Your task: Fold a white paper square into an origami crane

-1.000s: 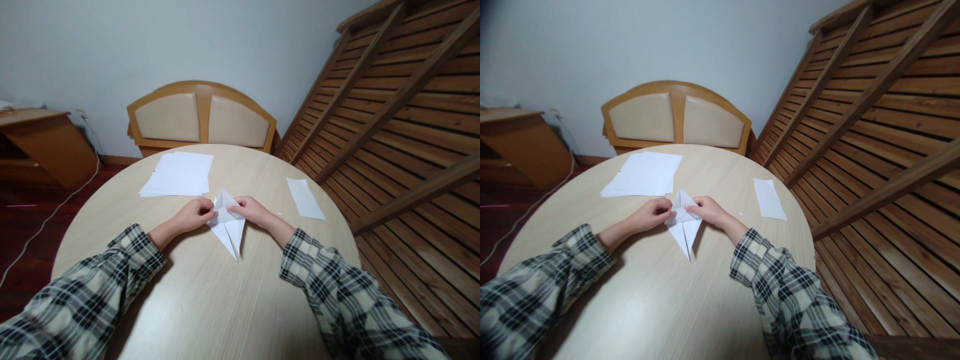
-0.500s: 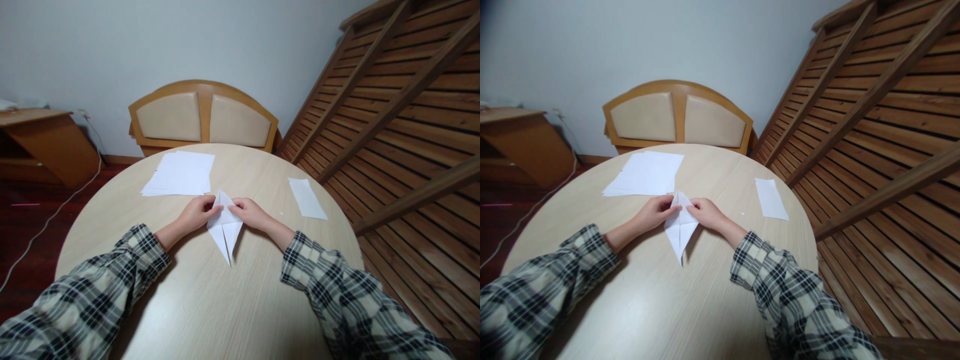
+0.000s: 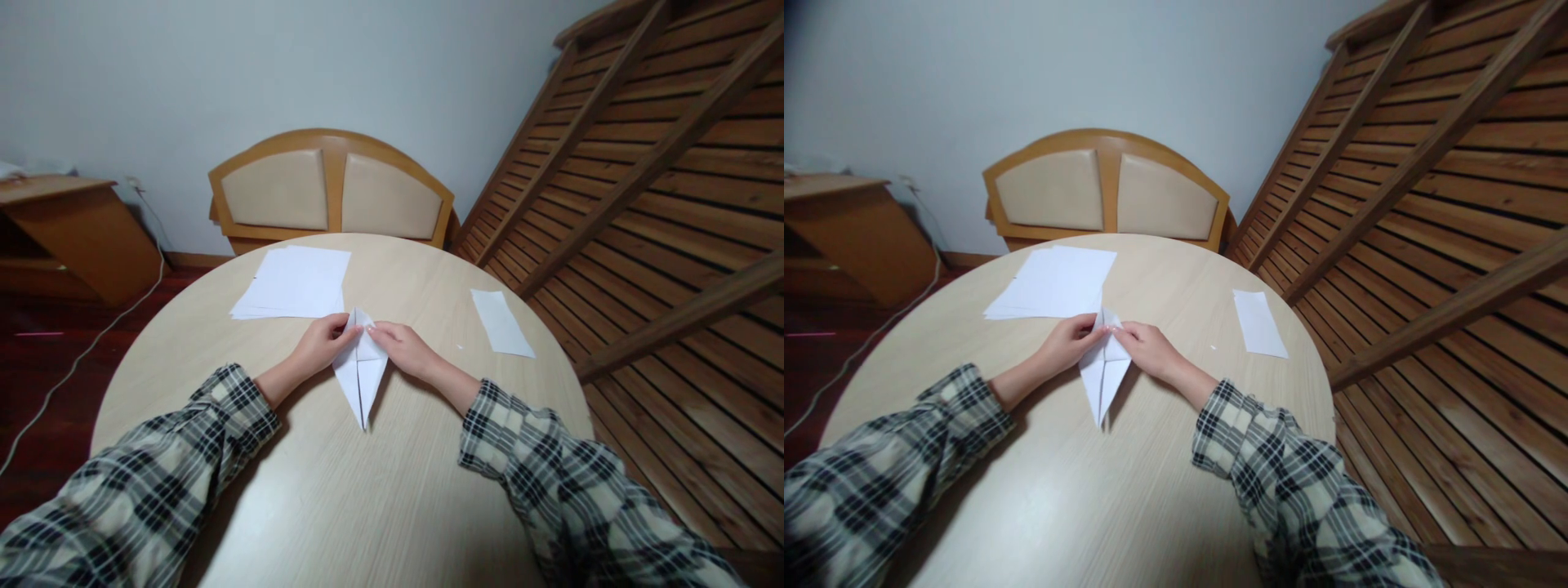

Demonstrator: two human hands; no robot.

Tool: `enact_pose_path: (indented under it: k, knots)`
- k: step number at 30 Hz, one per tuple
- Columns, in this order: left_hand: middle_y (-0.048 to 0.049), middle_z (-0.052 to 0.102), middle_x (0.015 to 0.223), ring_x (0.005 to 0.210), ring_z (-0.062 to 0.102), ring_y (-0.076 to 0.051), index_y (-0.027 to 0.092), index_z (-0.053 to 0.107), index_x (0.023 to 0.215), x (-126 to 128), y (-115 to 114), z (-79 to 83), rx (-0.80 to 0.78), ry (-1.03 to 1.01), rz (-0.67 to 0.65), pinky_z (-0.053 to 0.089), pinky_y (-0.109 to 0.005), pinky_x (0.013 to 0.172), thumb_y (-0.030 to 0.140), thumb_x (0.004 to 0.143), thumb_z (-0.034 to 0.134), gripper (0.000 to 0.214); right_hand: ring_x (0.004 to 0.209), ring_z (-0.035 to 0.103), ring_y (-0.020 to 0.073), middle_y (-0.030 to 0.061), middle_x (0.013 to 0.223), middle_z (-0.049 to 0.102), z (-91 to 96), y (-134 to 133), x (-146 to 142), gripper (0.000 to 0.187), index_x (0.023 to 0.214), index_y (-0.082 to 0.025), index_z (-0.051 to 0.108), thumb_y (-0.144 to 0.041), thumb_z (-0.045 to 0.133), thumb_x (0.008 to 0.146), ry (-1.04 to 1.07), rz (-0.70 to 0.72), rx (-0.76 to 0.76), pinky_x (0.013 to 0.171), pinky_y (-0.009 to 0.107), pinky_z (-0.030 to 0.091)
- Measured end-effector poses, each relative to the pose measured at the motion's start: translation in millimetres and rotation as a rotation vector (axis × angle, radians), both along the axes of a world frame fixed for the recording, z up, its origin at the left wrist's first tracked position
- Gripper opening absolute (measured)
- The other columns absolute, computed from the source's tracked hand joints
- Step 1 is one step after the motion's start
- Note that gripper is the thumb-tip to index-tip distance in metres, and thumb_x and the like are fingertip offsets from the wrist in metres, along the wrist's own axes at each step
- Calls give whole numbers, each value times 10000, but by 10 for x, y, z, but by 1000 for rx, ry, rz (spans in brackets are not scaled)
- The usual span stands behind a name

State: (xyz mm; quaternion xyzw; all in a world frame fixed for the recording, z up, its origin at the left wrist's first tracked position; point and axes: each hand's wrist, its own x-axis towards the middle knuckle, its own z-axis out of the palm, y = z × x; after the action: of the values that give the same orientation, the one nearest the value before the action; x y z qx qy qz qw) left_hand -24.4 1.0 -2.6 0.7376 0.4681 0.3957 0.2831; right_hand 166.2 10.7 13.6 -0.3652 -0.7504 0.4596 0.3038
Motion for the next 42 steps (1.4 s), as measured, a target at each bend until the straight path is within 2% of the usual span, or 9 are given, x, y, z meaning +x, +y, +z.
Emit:
enact_pose_path:
  k: [3, 5, 7, 10, 22, 29, 33, 37, 42]
  knots:
    - [-39, 614, 746, 669, 518, -154, 156, 613, 791, 5, 5, -2, -21, -40, 14, 416, -286, 605, 413, 873, 538, 280, 856, 590, 174, 78, 915, 674, 12, 77, 90, 396, 886, -182, 656, -457, 387, 983, 128, 66, -243, 850, 320, 455]
    - [-43, 607, 746, 673, 514, -157, 160, 615, 793, 5, 4, 0, -28, -51, 15, 414, -294, 606, 406, 875, 539, 270, 875, 602, 166, 80, 941, 682, 12, 130, 161, 338, 947, -171, 671, -398, 423, 975, 136, 113, -342, 877, 319, 458]
    - [-45, 602, 744, 676, 512, -160, 164, 609, 781, 2, 2, 4, -26, -61, 17, 416, -300, 610, 397, 874, 540, 260, 916, 604, 155, 72, 1007, 685, 13, 171, 221, 190, 981, -163, 681, -260, 532, 914, 125, 180, -360, 916, 310, 448]
    - [-40, 588, 728, 667, 503, -158, 173, 592, 753, -7, 1, 11, -14, -65, 25, 416, -304, 613, 390, 871, 545, 252, 1001, 603, 153, 55, 1060, 682, 33, 199, 268, 191, 1022, -163, 686, -163, 597, 853, 111, 316, -355, 987, 318, 424]
    - [-17, 555, 714, 682, 498, -159, 188, 499, 719, -40, 10, -47, 153, 79, 121, 396, -306, 648, 389, 922, 485, 286, 1122, 576, 168, 66, 1149, 664, 53, 217, 300, 307, 1132, -159, 655, -168, 636, 825, 111, 423, -340, 1050, 341, 397]
    - [-10, 540, 692, 665, 481, -157, 206, 450, 696, -36, -5, -52, 234, 177, 141, 364, -302, 634, 353, 930, 484, 278, 1065, 577, 184, 59, 1088, 675, 21, 212, 257, 224, 1039, -174, 673, -253, 588, 848, 97, 276, -246, 986, 333, 423]
    - [-9, 552, 689, 653, 481, -155, 204, 472, 705, -23, -20, -29, 227, 187, 135, 360, -300, 627, 341, 932, 490, 266, 853, 578, 166, 42, 940, 673, -43, 168, 191, 163, 940, -166, 663, -179, 559, 816, 8, 212, -139, 800, 288, 452]
    - [-5, 542, 678, 640, 471, -152, 200, 477, 698, -6, -31, -11, 211, 184, 124, 352, -294, 615, 347, 927, 495, 273, 670, 509, 132, 4, 743, 613, -116, 124, 133, 144, 776, -159, 631, -131, 491, 795, -105, 80, 68, 635, 260, 385]
    - [10, 501, 647, 616, 455, -148, 205, 441, 680, 4, -42, 8, 196, 174, 117, 330, -295, 598, 350, 930, 496, 294, 699, 568, 147, 19, 795, 676, -107, 40, 74, 158, 811, -168, 663, -125, 513, 784, -130, -44, 152, 643, 263, 394]
